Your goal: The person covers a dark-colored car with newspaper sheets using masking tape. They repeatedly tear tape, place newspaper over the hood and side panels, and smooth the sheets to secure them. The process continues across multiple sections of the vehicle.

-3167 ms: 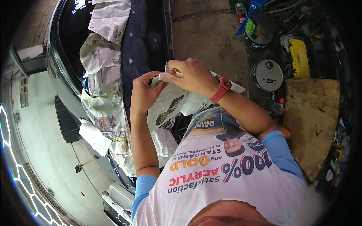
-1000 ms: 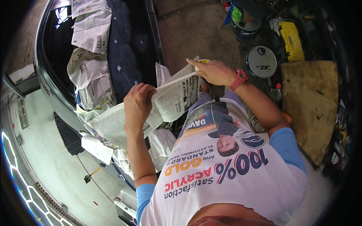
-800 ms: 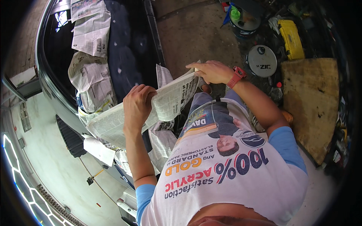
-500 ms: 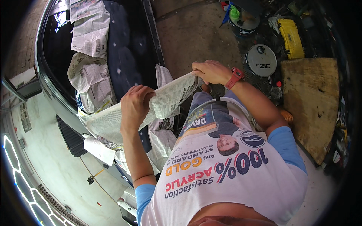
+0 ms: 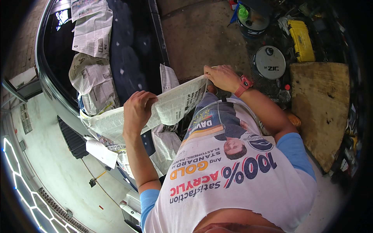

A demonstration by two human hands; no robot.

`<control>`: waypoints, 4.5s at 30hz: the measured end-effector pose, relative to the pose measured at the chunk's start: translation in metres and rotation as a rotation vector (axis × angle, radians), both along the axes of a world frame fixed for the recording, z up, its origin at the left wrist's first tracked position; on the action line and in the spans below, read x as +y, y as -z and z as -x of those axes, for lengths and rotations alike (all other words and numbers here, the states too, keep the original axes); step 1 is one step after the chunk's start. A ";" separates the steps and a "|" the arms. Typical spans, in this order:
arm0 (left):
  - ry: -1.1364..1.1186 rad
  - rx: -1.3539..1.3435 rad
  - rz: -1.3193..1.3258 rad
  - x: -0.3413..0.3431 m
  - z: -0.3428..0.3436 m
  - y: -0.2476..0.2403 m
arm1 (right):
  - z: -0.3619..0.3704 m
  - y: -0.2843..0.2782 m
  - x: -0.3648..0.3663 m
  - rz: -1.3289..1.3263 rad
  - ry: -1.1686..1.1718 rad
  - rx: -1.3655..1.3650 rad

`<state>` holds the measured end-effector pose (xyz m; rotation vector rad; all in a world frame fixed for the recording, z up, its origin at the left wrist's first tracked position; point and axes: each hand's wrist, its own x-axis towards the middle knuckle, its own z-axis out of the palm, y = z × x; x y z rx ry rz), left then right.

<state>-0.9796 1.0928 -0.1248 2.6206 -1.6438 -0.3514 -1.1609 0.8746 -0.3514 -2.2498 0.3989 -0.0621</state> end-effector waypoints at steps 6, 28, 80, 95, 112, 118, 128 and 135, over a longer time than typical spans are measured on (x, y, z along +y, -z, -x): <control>-0.002 -0.005 0.020 0.001 -0.006 0.000 | 0.000 0.015 0.003 -0.057 0.044 -0.037; -0.083 -0.041 0.041 0.011 -0.056 0.027 | -0.046 0.145 0.020 -1.125 0.866 -0.044; 0.104 -0.224 -0.512 -0.297 -0.600 0.389 | -0.414 0.380 0.103 -1.225 0.452 0.419; 0.369 -0.042 -0.910 -0.278 -0.667 0.645 | -0.489 0.460 0.241 -1.443 0.252 0.804; 0.866 -0.551 -0.779 -0.221 -0.650 0.634 | -0.467 0.467 0.241 -0.879 -0.009 0.928; 0.888 -0.462 -1.530 -0.103 -0.493 0.598 | -0.441 0.474 0.187 -1.034 0.501 0.667; 0.427 0.372 -1.399 -0.009 -0.344 0.571 | -0.340 0.511 0.077 -0.975 0.816 0.499; -0.237 -0.146 -0.578 -0.062 -0.336 0.408 | -0.293 0.493 0.039 -1.013 0.743 0.643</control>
